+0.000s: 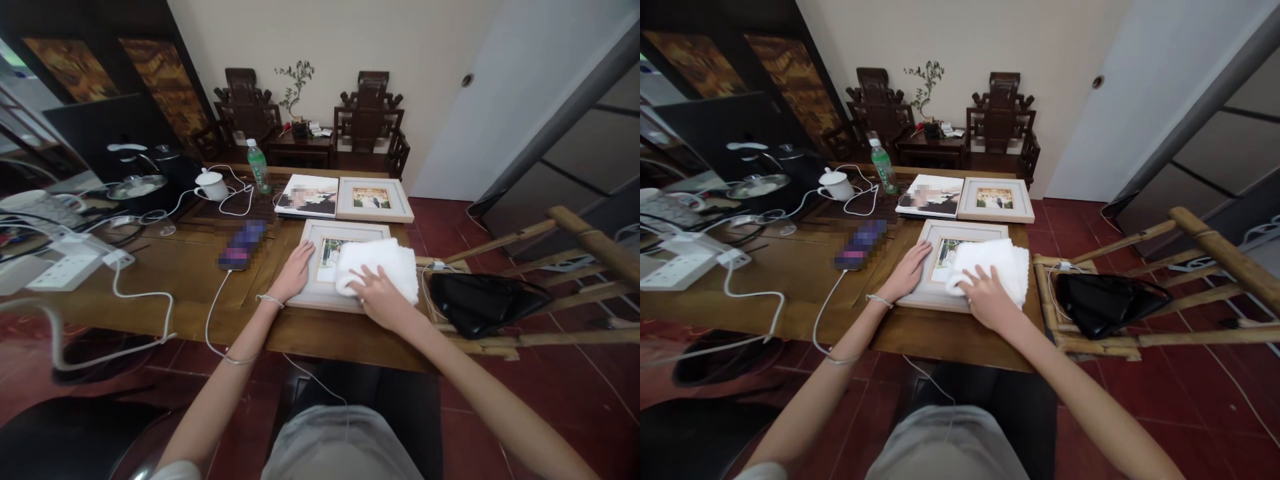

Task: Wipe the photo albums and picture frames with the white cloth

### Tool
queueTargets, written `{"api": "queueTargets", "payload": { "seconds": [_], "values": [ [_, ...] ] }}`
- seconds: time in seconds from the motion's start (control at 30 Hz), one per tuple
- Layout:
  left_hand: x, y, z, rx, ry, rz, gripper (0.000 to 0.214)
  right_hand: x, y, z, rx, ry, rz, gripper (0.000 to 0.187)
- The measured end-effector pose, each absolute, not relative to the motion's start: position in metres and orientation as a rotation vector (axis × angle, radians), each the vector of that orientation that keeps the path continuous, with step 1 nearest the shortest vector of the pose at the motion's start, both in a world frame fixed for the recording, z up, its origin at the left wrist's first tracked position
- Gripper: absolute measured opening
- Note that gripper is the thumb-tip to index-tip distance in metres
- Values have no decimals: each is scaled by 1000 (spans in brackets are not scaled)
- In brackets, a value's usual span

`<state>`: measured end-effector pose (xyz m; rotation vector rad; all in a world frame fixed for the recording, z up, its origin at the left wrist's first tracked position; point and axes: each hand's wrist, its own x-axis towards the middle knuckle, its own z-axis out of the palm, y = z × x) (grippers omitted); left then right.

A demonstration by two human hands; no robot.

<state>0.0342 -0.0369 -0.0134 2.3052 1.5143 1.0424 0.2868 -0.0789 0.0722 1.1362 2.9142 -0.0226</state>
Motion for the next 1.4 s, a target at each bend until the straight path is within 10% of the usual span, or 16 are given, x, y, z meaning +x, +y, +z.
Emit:
{"api": "queueTargets", "payload": {
  "seconds": [0.7, 1.13, 1.4],
  "values": [
    [34, -39, -10, 2352, 1515, 955, 44, 283, 32, 51, 1486, 2952, 292, 44],
    [39, -40, -9, 2317, 1552, 989, 43, 281, -102, 75, 955, 2993, -180, 51],
    [37, -39, -10, 2336, 1531, 982, 44, 284, -41, 66, 1131, 2980, -37, 63]
  ]
}}
